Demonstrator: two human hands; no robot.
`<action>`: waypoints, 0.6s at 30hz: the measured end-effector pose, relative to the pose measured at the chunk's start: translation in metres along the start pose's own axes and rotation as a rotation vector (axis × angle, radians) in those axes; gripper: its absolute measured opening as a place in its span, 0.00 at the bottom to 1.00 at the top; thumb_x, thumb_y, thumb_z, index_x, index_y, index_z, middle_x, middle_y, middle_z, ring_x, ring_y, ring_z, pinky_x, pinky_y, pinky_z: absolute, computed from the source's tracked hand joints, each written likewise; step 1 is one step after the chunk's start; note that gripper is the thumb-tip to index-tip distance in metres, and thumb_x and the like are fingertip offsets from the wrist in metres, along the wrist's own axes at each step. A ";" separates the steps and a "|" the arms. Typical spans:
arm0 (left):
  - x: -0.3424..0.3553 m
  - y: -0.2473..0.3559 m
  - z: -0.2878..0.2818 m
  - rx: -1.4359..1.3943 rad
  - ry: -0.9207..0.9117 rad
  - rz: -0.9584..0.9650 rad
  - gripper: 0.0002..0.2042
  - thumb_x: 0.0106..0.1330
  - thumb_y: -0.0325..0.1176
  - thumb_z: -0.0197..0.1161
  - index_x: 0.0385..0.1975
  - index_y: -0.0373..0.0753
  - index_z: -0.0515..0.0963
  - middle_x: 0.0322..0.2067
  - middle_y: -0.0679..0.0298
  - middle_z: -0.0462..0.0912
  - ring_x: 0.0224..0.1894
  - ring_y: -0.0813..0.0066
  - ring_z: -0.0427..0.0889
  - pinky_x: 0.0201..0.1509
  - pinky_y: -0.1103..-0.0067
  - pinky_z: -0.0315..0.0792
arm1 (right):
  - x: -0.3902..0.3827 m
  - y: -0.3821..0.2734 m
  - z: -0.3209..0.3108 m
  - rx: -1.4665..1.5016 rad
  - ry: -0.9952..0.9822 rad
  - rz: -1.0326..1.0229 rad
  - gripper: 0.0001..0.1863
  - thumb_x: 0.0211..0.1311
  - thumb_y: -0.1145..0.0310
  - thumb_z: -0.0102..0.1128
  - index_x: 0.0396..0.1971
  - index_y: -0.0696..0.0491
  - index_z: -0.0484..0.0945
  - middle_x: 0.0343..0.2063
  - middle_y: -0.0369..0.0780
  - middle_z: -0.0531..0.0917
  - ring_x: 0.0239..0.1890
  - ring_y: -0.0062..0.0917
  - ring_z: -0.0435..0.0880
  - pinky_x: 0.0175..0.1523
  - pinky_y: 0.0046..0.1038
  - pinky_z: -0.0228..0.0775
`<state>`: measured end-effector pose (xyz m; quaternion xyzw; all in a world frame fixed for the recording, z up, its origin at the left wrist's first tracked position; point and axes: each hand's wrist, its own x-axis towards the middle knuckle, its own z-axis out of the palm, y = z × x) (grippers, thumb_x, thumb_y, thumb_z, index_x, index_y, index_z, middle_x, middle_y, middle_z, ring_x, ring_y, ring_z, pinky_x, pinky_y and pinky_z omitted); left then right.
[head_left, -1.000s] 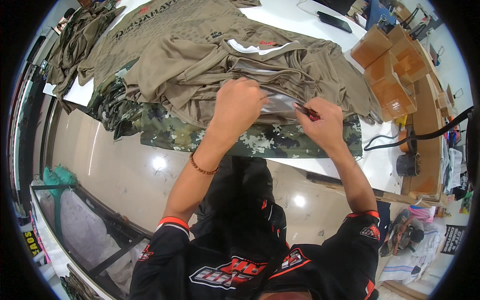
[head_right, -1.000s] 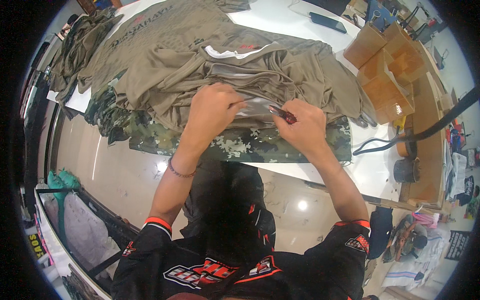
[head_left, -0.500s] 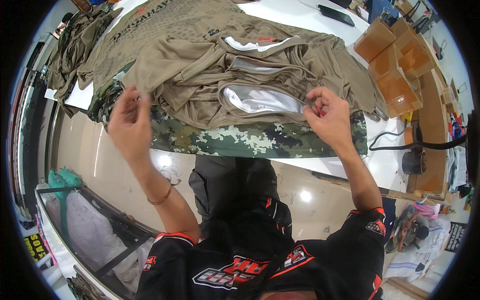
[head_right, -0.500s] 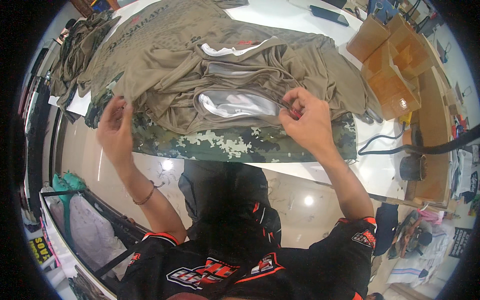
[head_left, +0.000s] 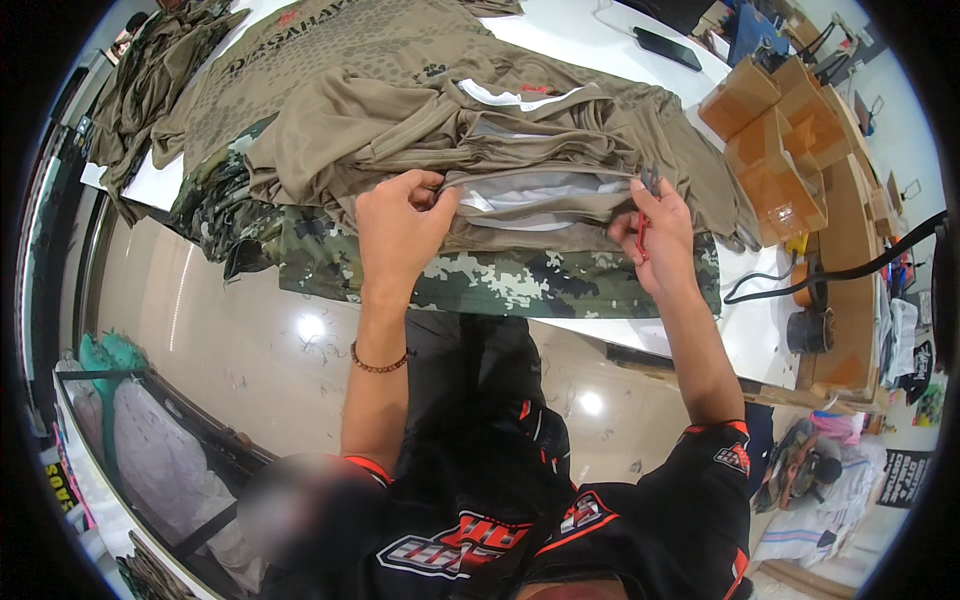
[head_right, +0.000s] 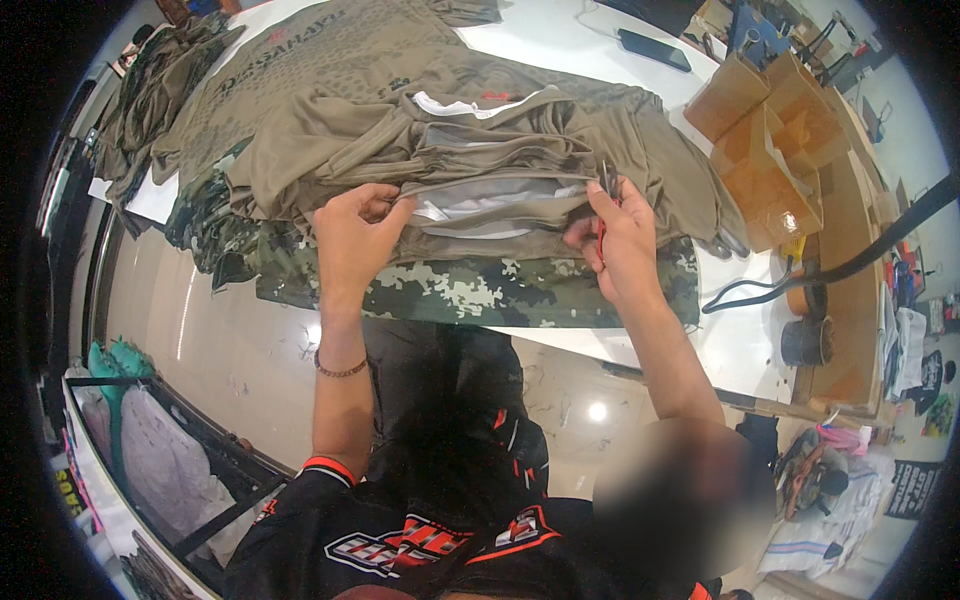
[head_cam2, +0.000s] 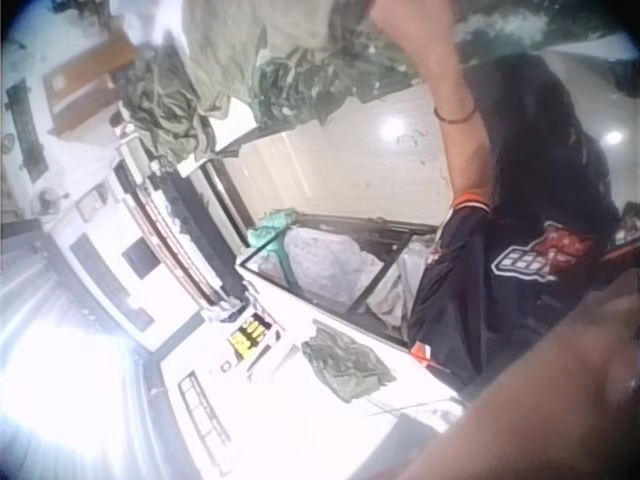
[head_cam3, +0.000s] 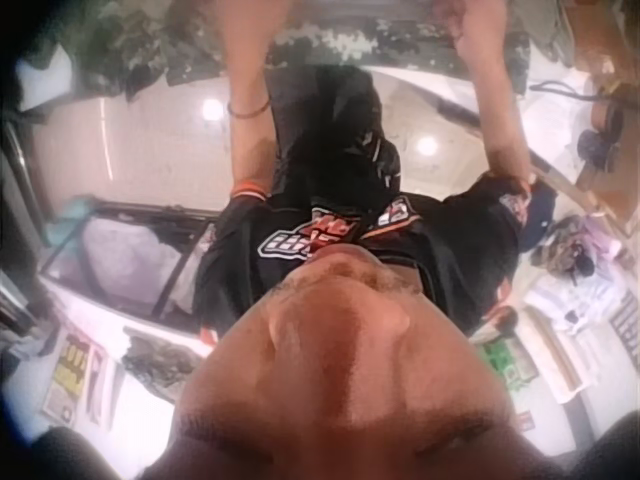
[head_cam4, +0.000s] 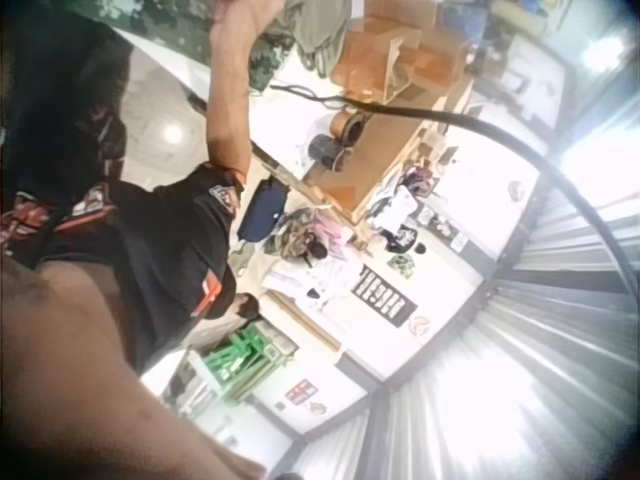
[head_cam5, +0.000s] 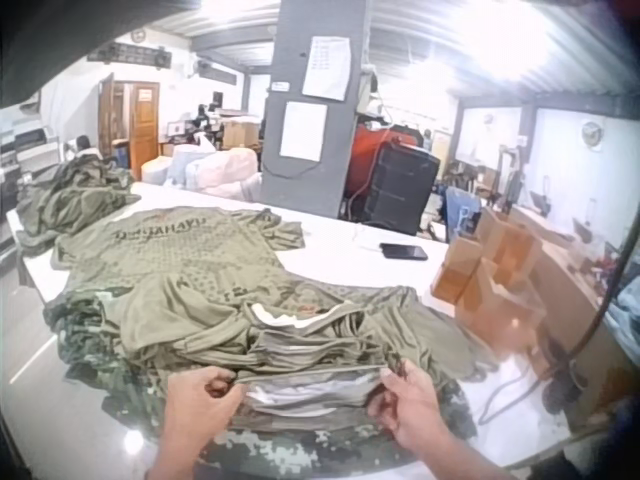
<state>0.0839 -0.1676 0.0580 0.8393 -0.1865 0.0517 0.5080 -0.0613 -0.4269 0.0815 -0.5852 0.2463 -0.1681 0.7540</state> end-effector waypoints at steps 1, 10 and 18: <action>0.000 -0.003 0.001 -0.073 0.013 -0.026 0.17 0.58 0.35 0.75 0.41 0.28 0.87 0.23 0.55 0.88 0.25 0.71 0.88 0.33 0.76 0.78 | 0.001 0.000 0.003 0.066 0.018 0.009 0.08 0.78 0.65 0.58 0.48 0.52 0.73 0.33 0.35 0.81 0.31 0.20 0.84 0.14 0.18 0.54; 0.014 -0.003 0.003 -0.984 0.053 -0.335 0.05 0.69 0.27 0.70 0.37 0.32 0.83 0.30 0.62 0.88 0.27 0.74 0.87 0.33 0.78 0.81 | 0.005 0.009 0.003 0.389 0.010 -0.087 0.07 0.79 0.64 0.57 0.47 0.50 0.73 0.41 0.36 0.83 0.42 0.24 0.84 0.23 0.23 0.65; 0.023 -0.018 -0.003 -1.408 -0.097 -0.578 0.08 0.74 0.33 0.63 0.47 0.37 0.80 0.43 0.62 0.86 0.49 0.68 0.84 0.59 0.65 0.78 | 0.006 0.008 -0.003 0.424 -0.016 -0.048 0.04 0.79 0.65 0.58 0.47 0.45 0.74 0.33 0.30 0.80 0.30 0.17 0.79 0.19 0.21 0.57</action>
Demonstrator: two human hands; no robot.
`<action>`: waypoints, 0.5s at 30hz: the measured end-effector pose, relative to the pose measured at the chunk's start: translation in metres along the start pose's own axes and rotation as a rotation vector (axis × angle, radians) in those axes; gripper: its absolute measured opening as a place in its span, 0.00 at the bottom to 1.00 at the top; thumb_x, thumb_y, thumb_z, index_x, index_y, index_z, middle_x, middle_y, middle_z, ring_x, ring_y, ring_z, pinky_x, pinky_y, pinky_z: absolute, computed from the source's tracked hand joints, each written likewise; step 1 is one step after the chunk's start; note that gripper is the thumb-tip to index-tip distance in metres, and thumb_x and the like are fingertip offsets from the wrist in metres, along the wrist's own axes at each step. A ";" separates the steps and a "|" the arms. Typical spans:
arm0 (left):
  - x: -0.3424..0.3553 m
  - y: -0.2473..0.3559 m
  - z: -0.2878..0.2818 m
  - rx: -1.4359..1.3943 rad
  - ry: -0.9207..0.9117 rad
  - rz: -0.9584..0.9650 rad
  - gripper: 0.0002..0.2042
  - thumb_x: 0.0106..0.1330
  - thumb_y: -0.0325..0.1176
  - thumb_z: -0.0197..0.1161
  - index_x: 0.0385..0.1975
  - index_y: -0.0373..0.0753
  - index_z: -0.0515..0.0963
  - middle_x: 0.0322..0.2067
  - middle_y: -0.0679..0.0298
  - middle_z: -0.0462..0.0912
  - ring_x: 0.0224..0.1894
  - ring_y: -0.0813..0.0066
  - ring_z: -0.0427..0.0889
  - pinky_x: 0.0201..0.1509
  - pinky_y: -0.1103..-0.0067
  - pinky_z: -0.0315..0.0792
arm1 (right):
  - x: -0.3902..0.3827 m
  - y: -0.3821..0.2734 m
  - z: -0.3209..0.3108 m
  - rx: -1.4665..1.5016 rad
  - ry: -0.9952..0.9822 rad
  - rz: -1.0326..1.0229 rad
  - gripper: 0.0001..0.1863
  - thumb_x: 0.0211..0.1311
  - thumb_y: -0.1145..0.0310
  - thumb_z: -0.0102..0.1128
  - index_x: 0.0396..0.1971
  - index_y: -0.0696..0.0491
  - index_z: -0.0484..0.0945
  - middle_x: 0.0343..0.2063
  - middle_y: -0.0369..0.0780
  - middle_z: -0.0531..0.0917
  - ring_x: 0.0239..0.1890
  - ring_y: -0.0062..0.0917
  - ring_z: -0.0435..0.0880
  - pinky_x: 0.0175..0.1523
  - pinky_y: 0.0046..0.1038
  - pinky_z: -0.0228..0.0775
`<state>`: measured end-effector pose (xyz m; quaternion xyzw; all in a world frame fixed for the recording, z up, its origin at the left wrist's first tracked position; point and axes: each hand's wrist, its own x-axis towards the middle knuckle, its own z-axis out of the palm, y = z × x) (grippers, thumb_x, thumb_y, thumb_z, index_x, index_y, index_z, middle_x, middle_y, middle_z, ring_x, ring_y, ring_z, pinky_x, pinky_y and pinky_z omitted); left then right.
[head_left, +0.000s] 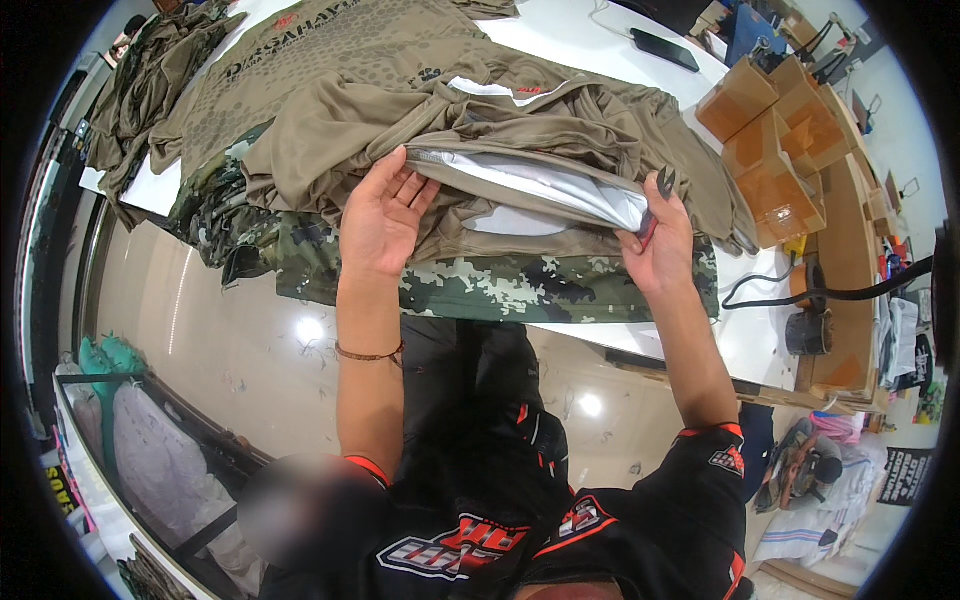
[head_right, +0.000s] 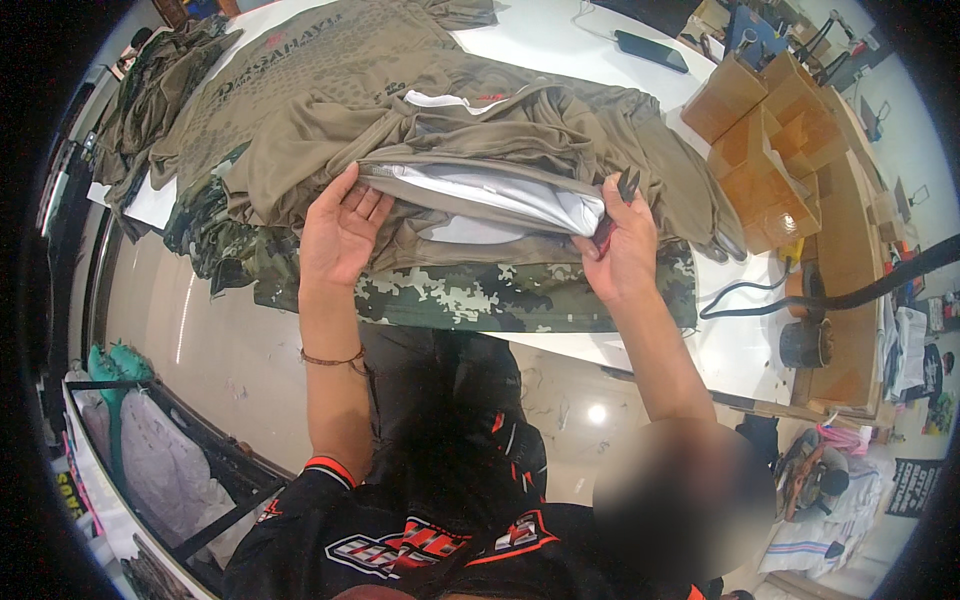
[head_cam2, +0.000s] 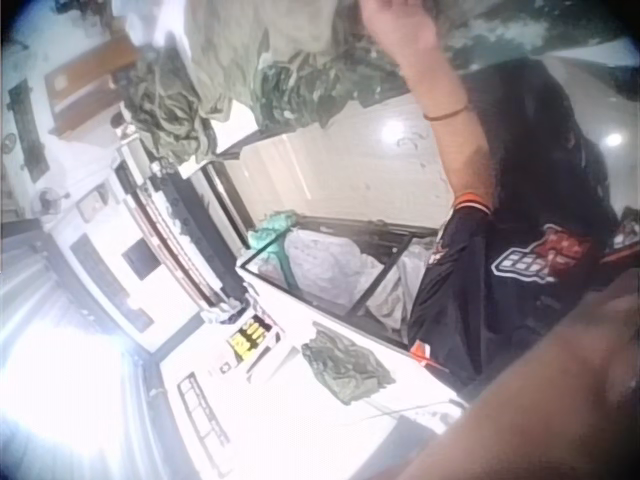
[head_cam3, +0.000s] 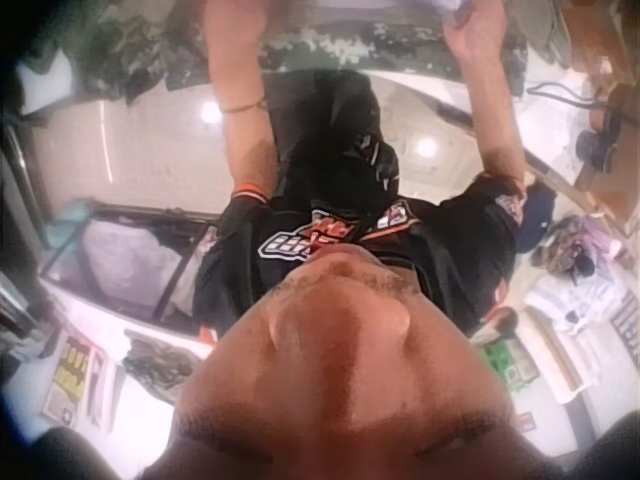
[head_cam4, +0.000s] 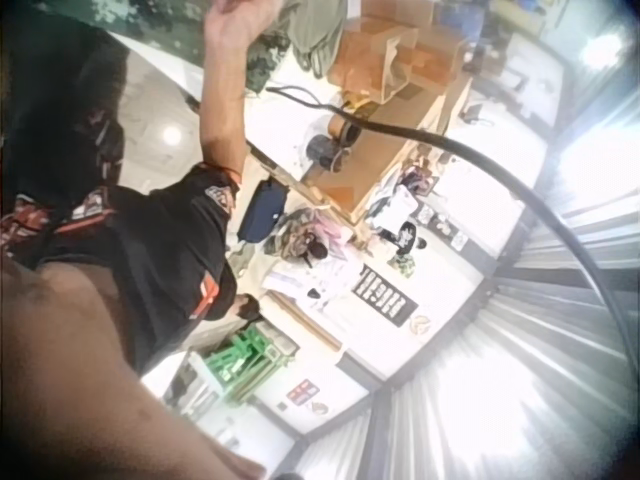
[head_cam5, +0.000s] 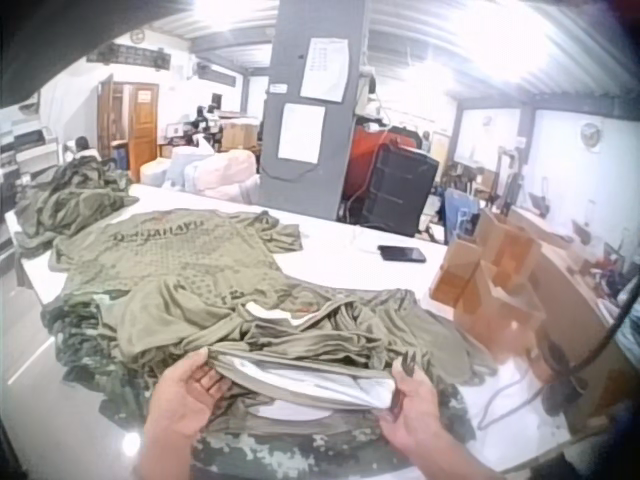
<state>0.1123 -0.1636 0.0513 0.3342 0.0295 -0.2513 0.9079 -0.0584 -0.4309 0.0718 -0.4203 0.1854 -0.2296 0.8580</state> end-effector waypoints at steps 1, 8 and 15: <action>0.004 0.001 -0.008 -0.047 -0.035 -0.047 0.08 0.74 0.33 0.63 0.47 0.37 0.80 0.43 0.62 0.86 0.49 0.67 0.84 0.59 0.65 0.78 | -0.001 -0.002 0.002 -0.037 0.000 0.017 0.04 0.79 0.64 0.58 0.47 0.44 0.74 0.32 0.29 0.79 0.27 0.15 0.78 0.18 0.20 0.55; 0.011 -0.006 -0.014 -0.199 -0.123 -0.110 0.12 0.75 0.34 0.60 0.52 0.35 0.78 0.50 0.59 0.86 0.54 0.65 0.84 0.63 0.66 0.76 | 0.000 0.003 0.004 -0.047 0.020 0.016 0.06 0.78 0.64 0.60 0.48 0.43 0.74 0.29 0.27 0.76 0.21 0.11 0.72 0.16 0.18 0.49; 0.002 -0.006 0.004 -0.161 -0.025 -0.052 0.10 0.74 0.31 0.61 0.48 0.34 0.80 0.45 0.61 0.88 0.48 0.69 0.87 0.56 0.70 0.82 | -0.007 0.001 0.015 -0.192 -0.024 -0.060 0.18 0.66 0.76 0.70 0.50 0.49 0.71 0.29 0.28 0.77 0.19 0.10 0.72 0.14 0.19 0.48</action>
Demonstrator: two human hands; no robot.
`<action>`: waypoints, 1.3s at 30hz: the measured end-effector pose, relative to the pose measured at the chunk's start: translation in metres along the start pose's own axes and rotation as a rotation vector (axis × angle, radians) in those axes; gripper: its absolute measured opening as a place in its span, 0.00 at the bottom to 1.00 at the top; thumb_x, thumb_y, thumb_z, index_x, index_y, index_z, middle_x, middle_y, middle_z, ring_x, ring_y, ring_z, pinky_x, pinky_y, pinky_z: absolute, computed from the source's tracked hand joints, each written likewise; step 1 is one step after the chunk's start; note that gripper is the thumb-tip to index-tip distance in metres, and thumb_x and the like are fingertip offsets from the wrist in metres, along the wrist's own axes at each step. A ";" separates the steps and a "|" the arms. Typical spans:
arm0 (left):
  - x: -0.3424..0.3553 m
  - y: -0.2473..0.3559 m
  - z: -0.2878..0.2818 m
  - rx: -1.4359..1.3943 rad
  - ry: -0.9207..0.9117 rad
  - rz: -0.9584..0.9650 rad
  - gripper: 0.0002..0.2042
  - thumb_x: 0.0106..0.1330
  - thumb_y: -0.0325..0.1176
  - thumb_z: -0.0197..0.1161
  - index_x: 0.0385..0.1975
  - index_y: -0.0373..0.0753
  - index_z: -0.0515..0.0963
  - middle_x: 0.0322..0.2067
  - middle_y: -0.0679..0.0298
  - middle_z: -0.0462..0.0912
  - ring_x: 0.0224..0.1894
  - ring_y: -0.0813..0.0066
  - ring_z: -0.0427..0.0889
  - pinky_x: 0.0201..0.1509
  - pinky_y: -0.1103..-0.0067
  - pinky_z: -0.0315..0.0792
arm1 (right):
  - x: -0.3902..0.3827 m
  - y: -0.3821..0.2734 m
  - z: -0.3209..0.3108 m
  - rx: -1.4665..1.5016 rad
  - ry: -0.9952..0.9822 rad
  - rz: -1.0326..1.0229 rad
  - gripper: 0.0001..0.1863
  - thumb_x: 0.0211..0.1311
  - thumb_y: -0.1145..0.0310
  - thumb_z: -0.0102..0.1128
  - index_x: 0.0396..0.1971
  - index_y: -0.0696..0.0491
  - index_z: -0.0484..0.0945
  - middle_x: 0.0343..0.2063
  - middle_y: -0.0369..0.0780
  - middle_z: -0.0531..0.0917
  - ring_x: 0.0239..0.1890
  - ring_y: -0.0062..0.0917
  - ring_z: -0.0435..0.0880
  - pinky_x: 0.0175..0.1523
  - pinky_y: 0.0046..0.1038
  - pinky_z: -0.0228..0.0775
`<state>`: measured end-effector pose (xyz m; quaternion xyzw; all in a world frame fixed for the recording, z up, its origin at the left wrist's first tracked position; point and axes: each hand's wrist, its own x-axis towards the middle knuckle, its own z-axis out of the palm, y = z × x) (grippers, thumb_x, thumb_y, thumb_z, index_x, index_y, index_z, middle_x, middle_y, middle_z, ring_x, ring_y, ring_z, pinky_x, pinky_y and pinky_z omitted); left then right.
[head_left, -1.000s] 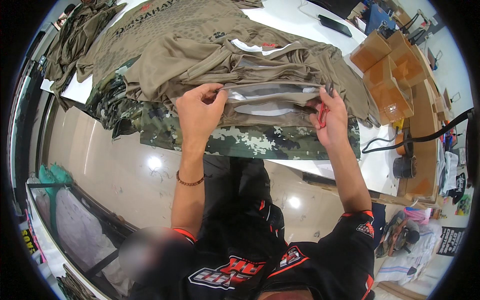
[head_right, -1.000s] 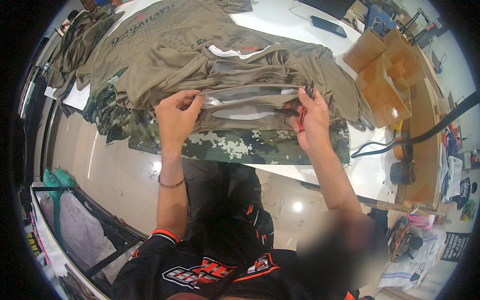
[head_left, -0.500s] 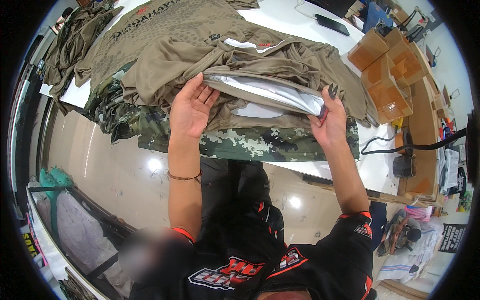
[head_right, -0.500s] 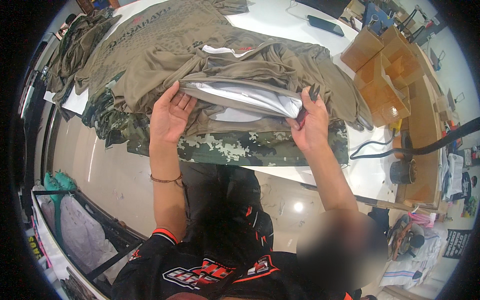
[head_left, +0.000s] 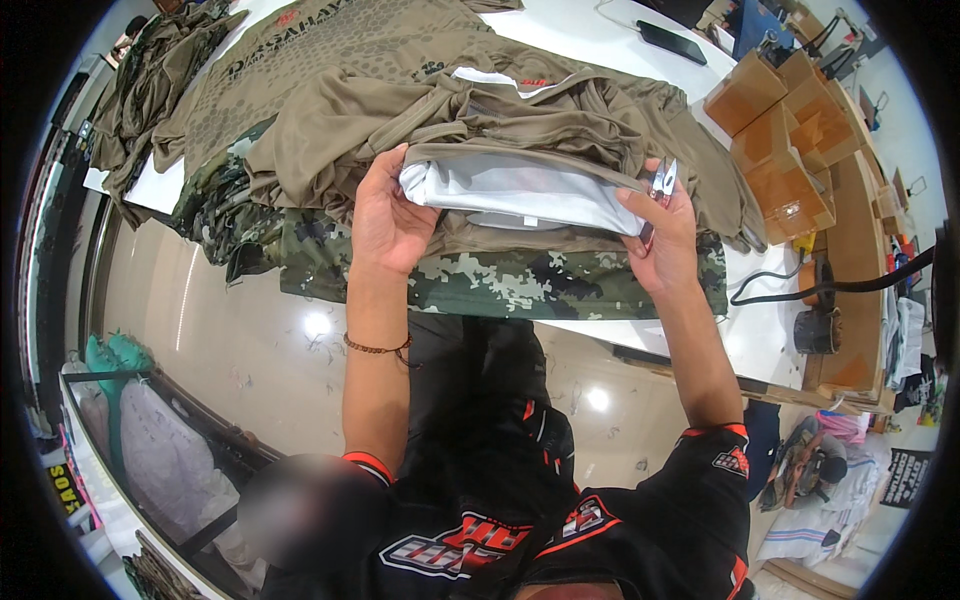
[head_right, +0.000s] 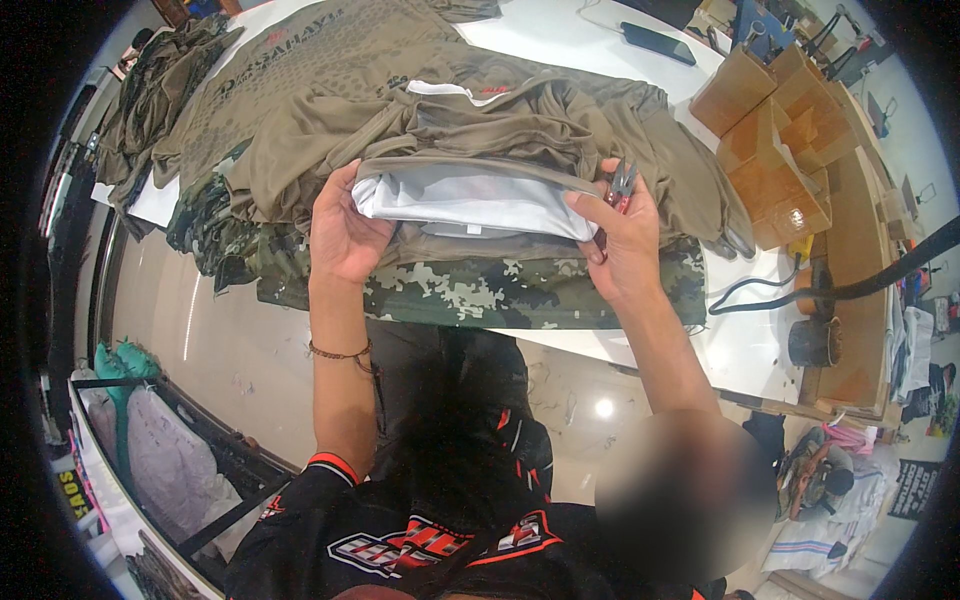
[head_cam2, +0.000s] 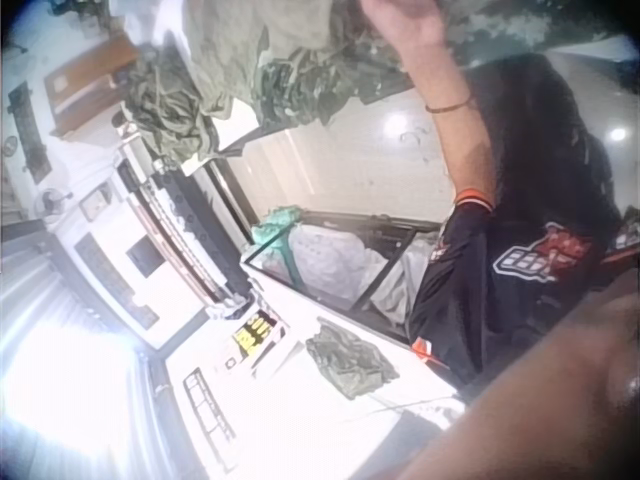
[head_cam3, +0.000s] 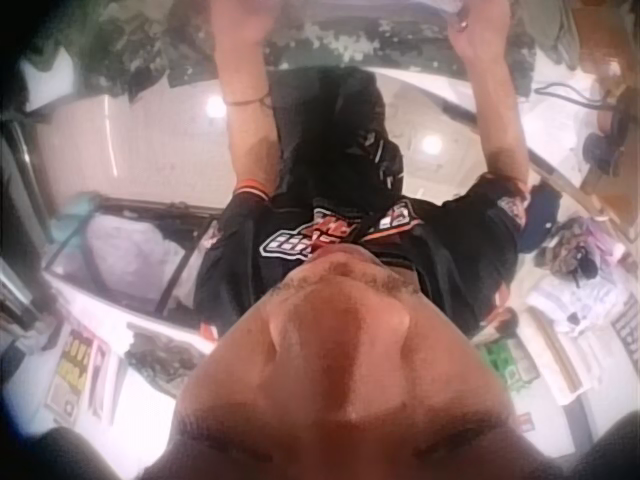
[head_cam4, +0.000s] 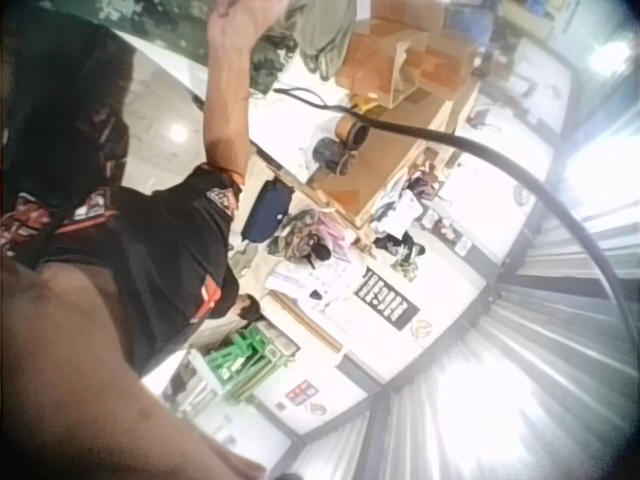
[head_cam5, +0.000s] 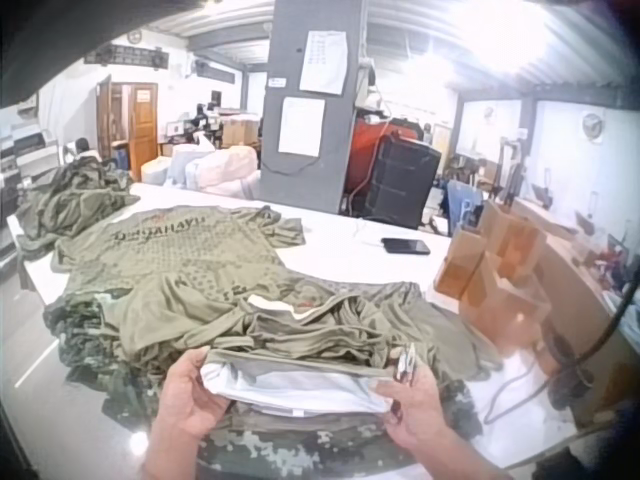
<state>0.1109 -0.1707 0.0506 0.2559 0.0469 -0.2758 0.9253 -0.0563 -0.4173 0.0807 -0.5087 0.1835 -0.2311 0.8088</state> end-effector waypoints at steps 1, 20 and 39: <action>-0.001 0.000 0.001 0.007 -0.005 -0.001 0.10 0.74 0.31 0.61 0.48 0.34 0.80 0.45 0.61 0.88 0.48 0.69 0.87 0.56 0.70 0.82 | 0.000 0.000 -0.002 0.007 -0.019 -0.009 0.20 0.64 0.77 0.70 0.50 0.50 0.70 0.29 0.29 0.78 0.18 0.10 0.72 0.14 0.19 0.48; 0.000 -0.001 -0.008 0.268 -0.126 0.124 0.09 0.77 0.32 0.63 0.50 0.36 0.80 0.43 0.65 0.87 0.41 0.79 0.86 0.47 0.78 0.81 | 0.003 -0.008 0.004 0.053 0.119 0.016 0.13 0.67 0.73 0.72 0.42 0.46 0.76 0.33 0.28 0.81 0.20 0.07 0.71 0.13 0.17 0.48; -0.026 -0.087 0.082 1.404 -0.516 0.520 0.11 0.62 0.32 0.75 0.40 0.32 0.89 0.35 0.53 0.90 0.37 0.66 0.90 0.41 0.75 0.79 | -0.004 -0.001 -0.001 -0.077 0.002 -0.022 0.10 0.70 0.67 0.71 0.40 0.47 0.75 0.27 0.28 0.78 0.19 0.08 0.71 0.14 0.16 0.54</action>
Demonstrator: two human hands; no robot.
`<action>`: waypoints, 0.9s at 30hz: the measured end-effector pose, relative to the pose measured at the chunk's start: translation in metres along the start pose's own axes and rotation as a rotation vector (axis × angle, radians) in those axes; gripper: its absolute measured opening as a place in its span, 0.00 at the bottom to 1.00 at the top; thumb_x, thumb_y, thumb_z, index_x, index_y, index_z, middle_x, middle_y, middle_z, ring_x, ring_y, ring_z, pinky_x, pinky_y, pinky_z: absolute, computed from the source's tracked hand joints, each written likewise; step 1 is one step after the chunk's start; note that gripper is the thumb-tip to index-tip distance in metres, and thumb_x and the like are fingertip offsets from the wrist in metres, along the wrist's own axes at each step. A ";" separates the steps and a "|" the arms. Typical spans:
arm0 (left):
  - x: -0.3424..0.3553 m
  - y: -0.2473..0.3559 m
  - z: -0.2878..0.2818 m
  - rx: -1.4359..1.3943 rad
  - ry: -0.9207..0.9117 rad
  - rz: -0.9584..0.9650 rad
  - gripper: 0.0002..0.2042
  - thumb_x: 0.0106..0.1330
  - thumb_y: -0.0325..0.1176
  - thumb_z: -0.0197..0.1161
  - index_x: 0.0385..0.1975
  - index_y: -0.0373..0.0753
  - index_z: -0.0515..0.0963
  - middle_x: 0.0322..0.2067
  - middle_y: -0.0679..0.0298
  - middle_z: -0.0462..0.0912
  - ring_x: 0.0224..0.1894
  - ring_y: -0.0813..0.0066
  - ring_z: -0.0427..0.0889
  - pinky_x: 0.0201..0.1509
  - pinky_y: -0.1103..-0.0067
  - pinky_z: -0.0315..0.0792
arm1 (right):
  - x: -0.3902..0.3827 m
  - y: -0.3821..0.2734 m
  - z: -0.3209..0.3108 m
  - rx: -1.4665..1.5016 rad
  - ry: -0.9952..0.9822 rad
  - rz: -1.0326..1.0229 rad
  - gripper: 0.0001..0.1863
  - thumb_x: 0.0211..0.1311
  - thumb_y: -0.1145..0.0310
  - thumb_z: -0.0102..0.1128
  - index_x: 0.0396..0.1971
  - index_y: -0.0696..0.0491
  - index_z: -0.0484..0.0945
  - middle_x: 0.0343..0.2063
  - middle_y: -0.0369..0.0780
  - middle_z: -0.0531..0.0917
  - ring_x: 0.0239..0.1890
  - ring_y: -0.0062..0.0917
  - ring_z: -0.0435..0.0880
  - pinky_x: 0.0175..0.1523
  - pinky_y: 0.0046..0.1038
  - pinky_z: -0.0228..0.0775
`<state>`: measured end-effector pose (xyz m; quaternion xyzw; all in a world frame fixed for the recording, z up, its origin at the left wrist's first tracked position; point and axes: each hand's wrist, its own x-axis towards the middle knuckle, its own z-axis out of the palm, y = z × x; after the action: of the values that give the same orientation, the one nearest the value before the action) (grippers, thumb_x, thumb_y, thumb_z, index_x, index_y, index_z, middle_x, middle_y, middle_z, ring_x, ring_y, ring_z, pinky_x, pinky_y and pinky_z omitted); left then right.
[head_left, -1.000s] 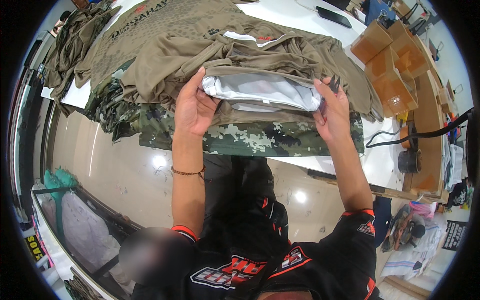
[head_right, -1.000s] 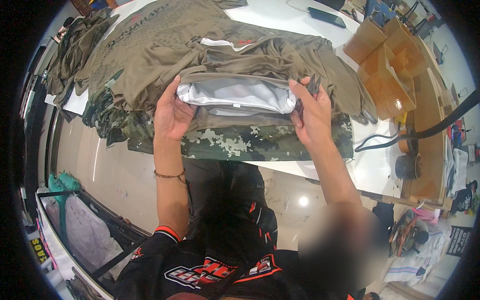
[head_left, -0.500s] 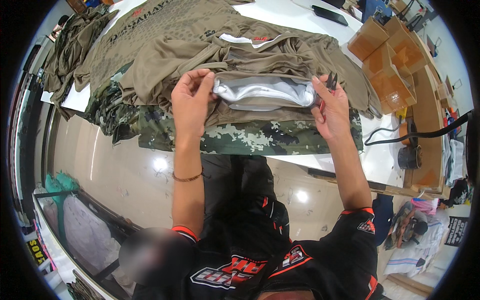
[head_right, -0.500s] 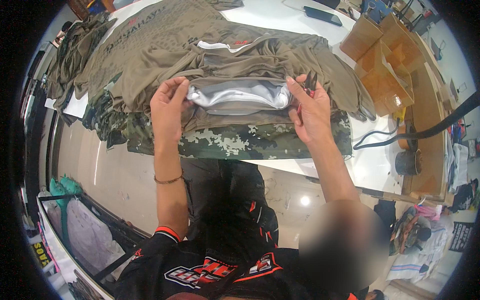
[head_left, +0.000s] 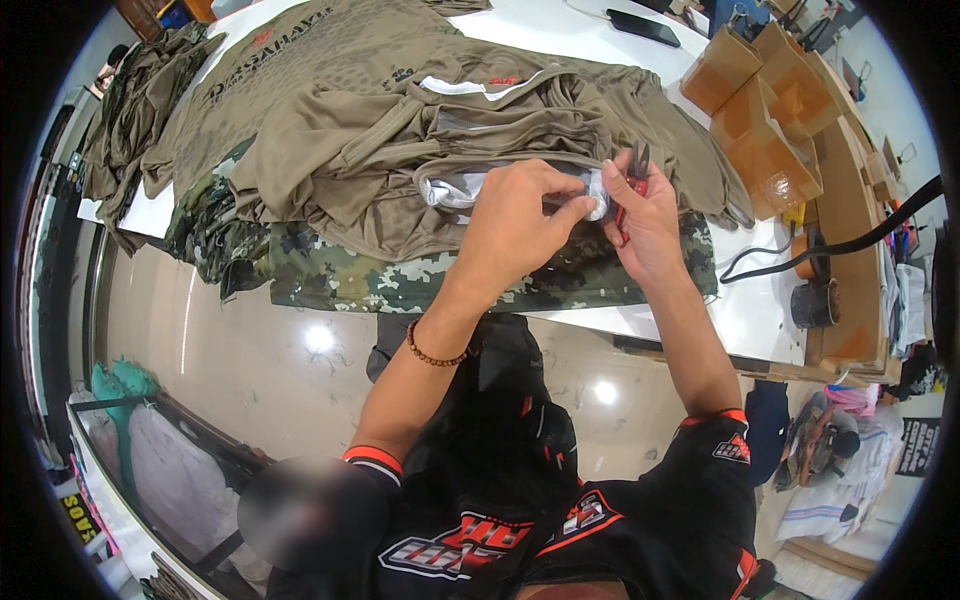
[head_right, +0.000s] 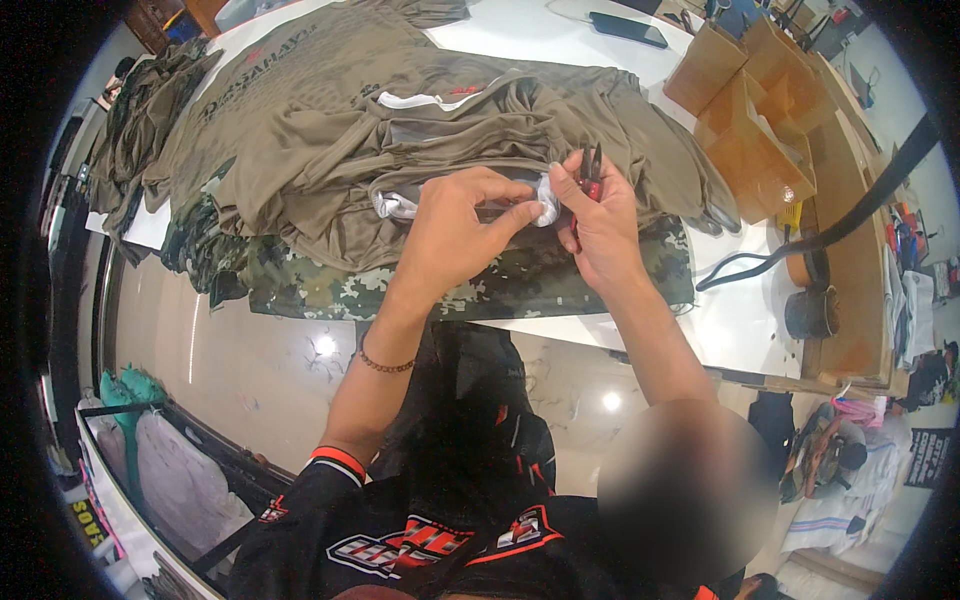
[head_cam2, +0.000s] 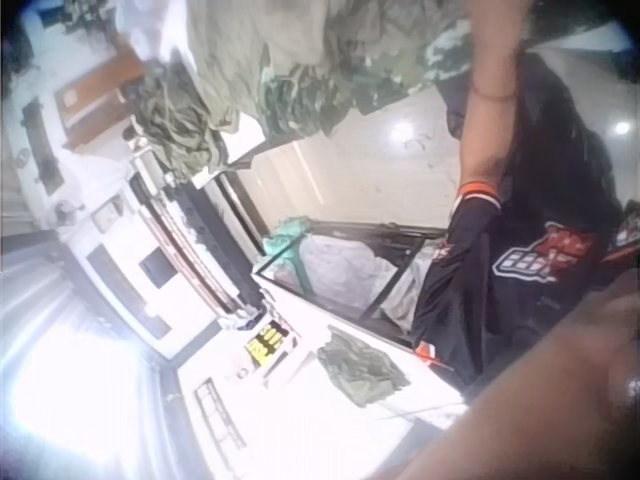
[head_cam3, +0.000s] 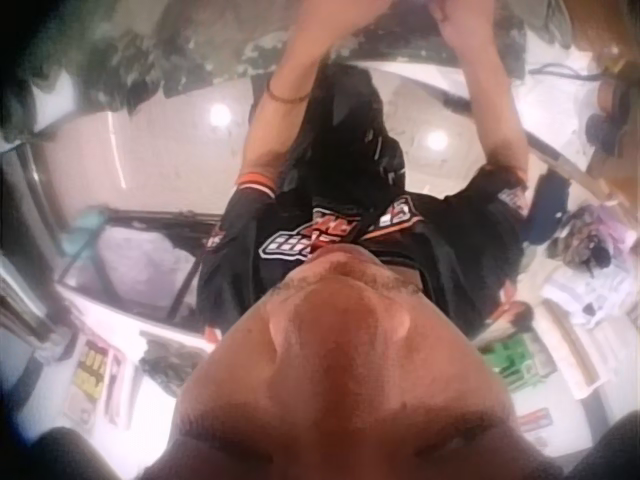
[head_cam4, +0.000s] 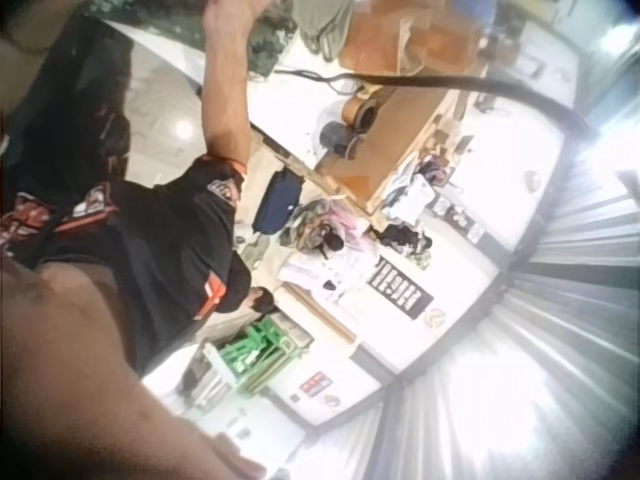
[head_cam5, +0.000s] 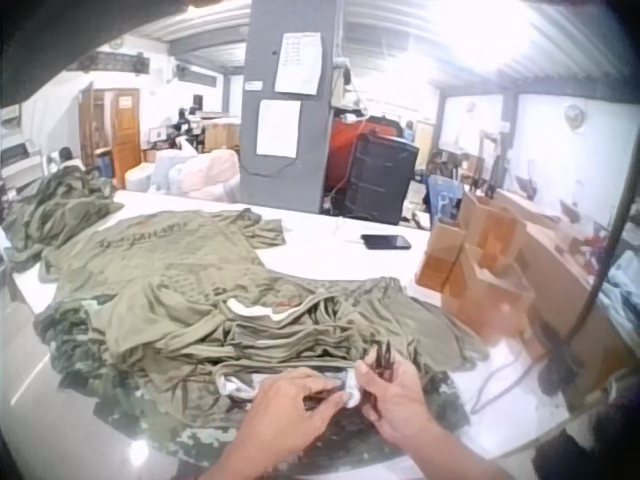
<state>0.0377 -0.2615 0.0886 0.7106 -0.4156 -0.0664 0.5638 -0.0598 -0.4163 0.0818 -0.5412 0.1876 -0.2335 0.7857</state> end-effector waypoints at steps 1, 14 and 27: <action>0.001 -0.001 0.001 -0.033 -0.014 -0.030 0.11 0.62 0.32 0.75 0.40 0.32 0.89 0.35 0.53 0.90 0.36 0.67 0.90 0.40 0.75 0.79 | 0.000 0.001 0.000 -0.015 -0.008 -0.002 0.11 0.70 0.67 0.71 0.40 0.48 0.75 0.27 0.28 0.77 0.19 0.08 0.71 0.14 0.16 0.55; 0.000 -0.019 0.006 -0.027 -0.053 -0.087 0.05 0.71 0.27 0.65 0.37 0.31 0.78 0.28 0.58 0.84 0.29 0.73 0.78 0.36 0.75 0.73 | -0.007 -0.004 0.011 -0.278 0.027 -0.122 0.11 0.69 0.68 0.72 0.36 0.51 0.75 0.20 0.29 0.76 0.11 0.09 0.65 0.13 0.19 0.53; -0.004 -0.023 0.009 -0.241 -0.027 -0.079 0.07 0.69 0.28 0.70 0.38 0.30 0.83 0.32 0.61 0.87 0.34 0.77 0.81 0.41 0.78 0.75 | -0.009 -0.011 0.006 -0.434 -0.025 -0.124 0.09 0.70 0.67 0.70 0.35 0.52 0.77 0.19 0.29 0.77 0.12 0.09 0.67 0.14 0.17 0.57</action>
<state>0.0420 -0.2649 0.0645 0.6526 -0.3837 -0.1474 0.6365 -0.0655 -0.4101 0.0946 -0.7109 0.1898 -0.2289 0.6373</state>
